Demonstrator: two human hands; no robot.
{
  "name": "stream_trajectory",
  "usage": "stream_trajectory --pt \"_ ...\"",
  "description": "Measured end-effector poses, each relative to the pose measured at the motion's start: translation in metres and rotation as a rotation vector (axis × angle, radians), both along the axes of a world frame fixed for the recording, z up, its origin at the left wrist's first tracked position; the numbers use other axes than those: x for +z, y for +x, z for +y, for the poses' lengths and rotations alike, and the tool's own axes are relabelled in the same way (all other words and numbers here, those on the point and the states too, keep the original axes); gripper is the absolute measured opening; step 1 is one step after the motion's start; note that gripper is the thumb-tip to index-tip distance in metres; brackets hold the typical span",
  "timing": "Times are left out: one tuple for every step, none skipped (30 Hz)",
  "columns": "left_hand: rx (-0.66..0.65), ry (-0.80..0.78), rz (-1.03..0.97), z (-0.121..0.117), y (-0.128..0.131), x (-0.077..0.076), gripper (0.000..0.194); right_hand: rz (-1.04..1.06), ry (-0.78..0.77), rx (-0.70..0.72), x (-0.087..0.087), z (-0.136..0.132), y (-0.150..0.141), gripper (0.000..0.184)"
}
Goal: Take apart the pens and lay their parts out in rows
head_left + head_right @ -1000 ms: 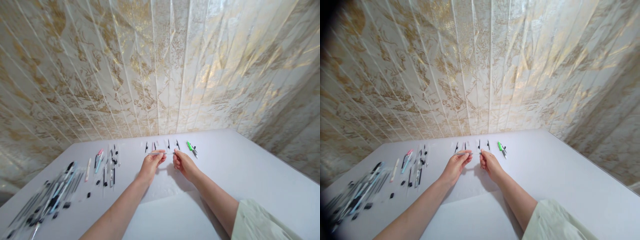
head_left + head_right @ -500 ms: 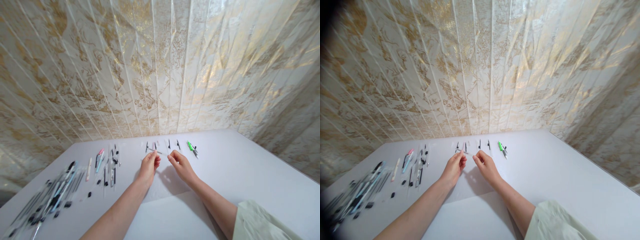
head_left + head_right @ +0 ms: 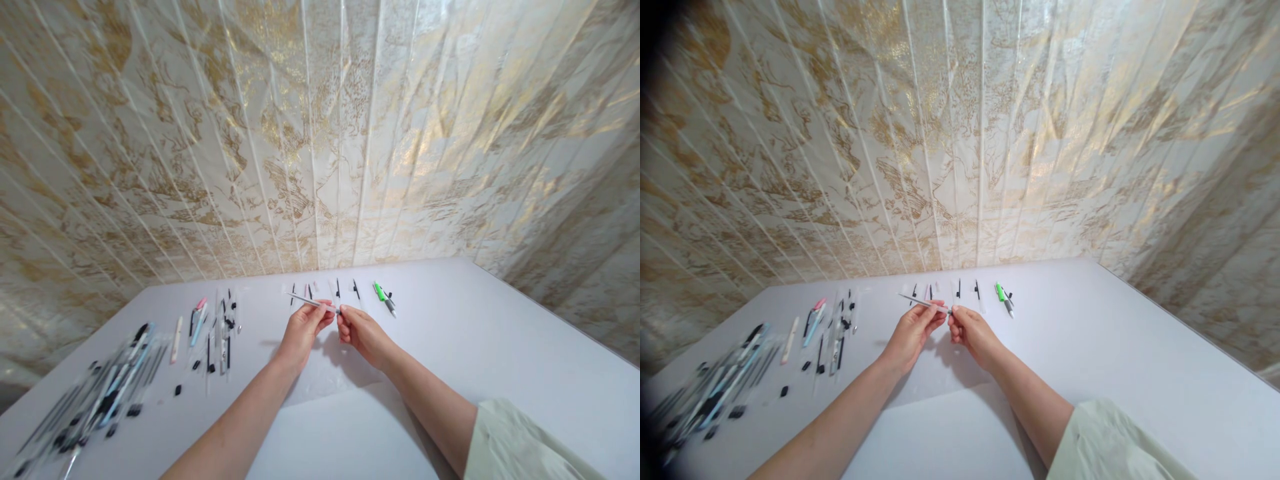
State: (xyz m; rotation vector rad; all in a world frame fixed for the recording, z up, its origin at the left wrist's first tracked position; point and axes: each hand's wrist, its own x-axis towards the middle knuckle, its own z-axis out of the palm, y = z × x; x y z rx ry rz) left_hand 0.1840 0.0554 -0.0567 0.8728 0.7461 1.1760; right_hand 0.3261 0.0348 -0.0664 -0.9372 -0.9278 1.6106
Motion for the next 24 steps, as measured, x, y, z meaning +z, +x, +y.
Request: stream_trajectory --pt "0.008 0.006 0.013 0.001 0.000 -0.002 0.032 -0.013 0.012 -0.009 -0.001 0.000 0.000 0.037" --pt "0.021 0.008 0.026 0.001 0.000 -0.003 0.032 -0.026 0.029 -0.022 -0.001 0.001 0.000 0.036" --pt "0.037 0.005 0.040 0.002 0.000 -0.005 0.033 -0.045 0.051 -0.034 -0.002 0.001 -0.001 0.035" --pt "0.057 0.000 0.052 0.003 0.000 -0.006 0.033 -0.075 0.076 -0.048 -0.002 0.001 -0.001 0.034" --pt "0.075 -0.008 0.062 0.003 0.000 -0.007 0.033 -0.119 0.109 -0.065 -0.002 0.001 -0.001 0.033" --pt "0.093 -0.018 0.070 0.004 0.000 -0.008 0.033 -0.180 0.154 -0.086 -0.002 0.002 -0.001 0.031" --pt "0.106 -0.027 0.073 0.004 0.000 -0.009 0.033 -0.255 0.209 -0.115 -0.003 0.002 -0.001 0.030" --pt "0.113 -0.034 0.070 0.004 0.000 -0.010 0.033 -0.334 0.268 -0.148 -0.003 0.002 -0.001 0.028" --pt "0.117 -0.040 0.063 0.004 0.000 -0.010 0.033 -0.403 0.320 -0.179 -0.004 0.002 -0.001 0.026" --pt "0.119 -0.042 0.051 0.005 0.000 -0.010 0.033 -0.451 0.355 -0.204 -0.004 0.003 -0.001 0.025" --pt "0.118 -0.041 0.040 0.005 0.000 -0.011 0.033 -0.474 0.366 -0.213 -0.005 0.003 -0.001 0.024" --pt "0.115 -0.038 0.032 0.005 0.000 -0.011 0.033 -0.477 0.353 -0.205 -0.005 0.003 -0.001 0.025" --pt "0.110 -0.034 0.027 0.004 0.000 -0.011 0.033 -0.465 0.324 -0.187 -0.005 0.003 -0.001 0.028" --pt "0.105 -0.033 0.026 0.004 0.000 -0.011 0.033 -0.444 0.288 -0.164 -0.006 0.003 -0.001 0.032" --pt "0.099 -0.034 0.027 0.004 0.001 -0.011 0.034 -0.420 0.257 -0.145 -0.006 0.004 -0.002 0.035" --pt "0.093 -0.035 0.029 0.004 0.001 -0.011 0.034 -0.397 0.236 -0.131 -0.006 0.004 -0.002 0.038" --pt "0.091 -0.036 0.030 0.004 0.001 -0.011 0.034 -0.375 0.228 -0.123 -0.006 0.004 -0.002 0.038" --pt "0.091 -0.034 0.028 0.004 0.001 -0.011 0.034 -0.356 0.229 -0.123 -0.005 0.004 -0.002 0.037" --pt "0.091 -0.032 0.026 0.004 0.001 -0.011 0.034 -0.342 0.238 -0.127 -0.005 0.004 -0.002 0.035" --pt "0.093 -0.030 0.024 0.004 0.001 -0.011 0.034 -0.335 0.251 -0.135 -0.005 0.005 -0.002 0.034" --pt "0.095 -0.029 0.021 0.004 0.001 -0.012 0.034 -0.334 0.263 -0.146 -0.005 0.005 -0.001 0.033" --pt "0.098 -0.031 0.021 0.004 0.001 -0.012 0.034 -0.337 0.270 -0.159 -0.005 0.005 -0.001 0.032" --pt "0.101 -0.033 0.021 0.004 0.000 -0.012 0.034 -0.341 0.271 -0.172 -0.004 0.004 -0.001 0.032" --pt "0.102 -0.034 0.023 0.005 0.000 -0.013 0.035 -0.346 0.264 -0.179 -0.004 0.004 -0.001 0.033"
